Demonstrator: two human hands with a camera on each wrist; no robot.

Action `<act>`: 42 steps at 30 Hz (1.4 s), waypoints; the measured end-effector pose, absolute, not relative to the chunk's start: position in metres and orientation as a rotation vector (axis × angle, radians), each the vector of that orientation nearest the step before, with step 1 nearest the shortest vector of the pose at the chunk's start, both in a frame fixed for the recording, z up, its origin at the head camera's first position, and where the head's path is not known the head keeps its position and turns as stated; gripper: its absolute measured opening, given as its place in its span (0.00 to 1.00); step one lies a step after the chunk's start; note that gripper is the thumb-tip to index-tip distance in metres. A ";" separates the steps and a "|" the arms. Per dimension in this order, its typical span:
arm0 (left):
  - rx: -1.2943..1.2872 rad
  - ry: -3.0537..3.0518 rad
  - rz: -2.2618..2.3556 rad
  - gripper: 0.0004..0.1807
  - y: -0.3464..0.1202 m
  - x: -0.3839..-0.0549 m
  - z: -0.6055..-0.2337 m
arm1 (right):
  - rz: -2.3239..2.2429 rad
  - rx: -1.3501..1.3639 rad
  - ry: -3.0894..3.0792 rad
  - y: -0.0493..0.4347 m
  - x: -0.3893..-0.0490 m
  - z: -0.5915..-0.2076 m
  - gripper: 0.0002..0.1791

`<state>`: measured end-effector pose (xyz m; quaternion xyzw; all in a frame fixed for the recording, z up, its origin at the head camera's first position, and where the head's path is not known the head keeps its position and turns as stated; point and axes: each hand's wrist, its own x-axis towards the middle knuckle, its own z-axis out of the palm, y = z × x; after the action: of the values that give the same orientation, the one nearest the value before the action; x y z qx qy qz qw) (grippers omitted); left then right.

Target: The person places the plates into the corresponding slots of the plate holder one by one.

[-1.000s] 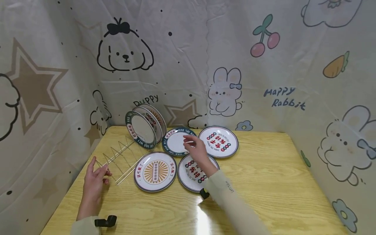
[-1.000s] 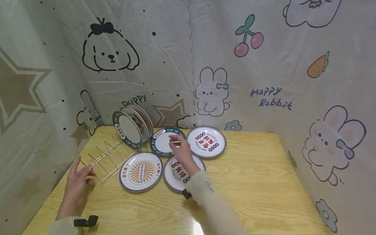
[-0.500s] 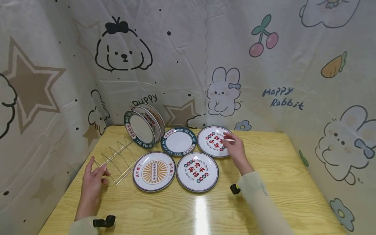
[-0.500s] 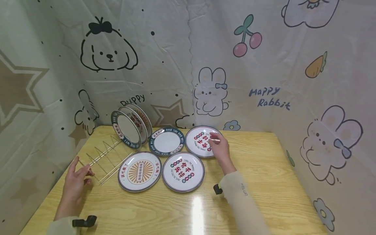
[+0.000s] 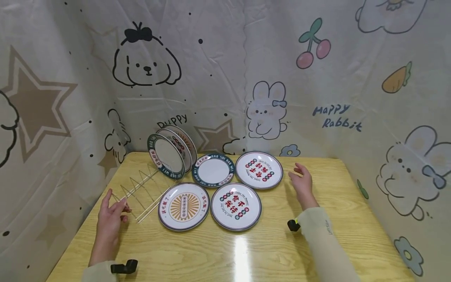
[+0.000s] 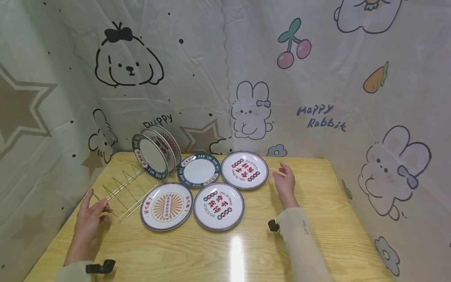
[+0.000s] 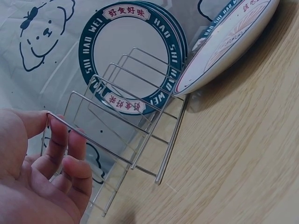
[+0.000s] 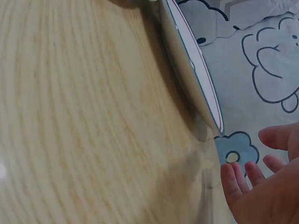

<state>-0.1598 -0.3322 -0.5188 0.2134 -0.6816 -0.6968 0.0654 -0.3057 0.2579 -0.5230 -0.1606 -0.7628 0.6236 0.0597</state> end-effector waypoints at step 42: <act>0.576 -2.076 -2.094 0.47 -0.333 -0.158 -0.520 | 2.228 -0.730 -2.292 0.239 -0.312 -0.539 0.39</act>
<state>-0.1579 -0.3334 -0.5199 0.1913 -0.6894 -0.6953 0.0685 -0.3122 0.2391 -0.5391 -0.2221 -0.6975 0.6778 -0.0685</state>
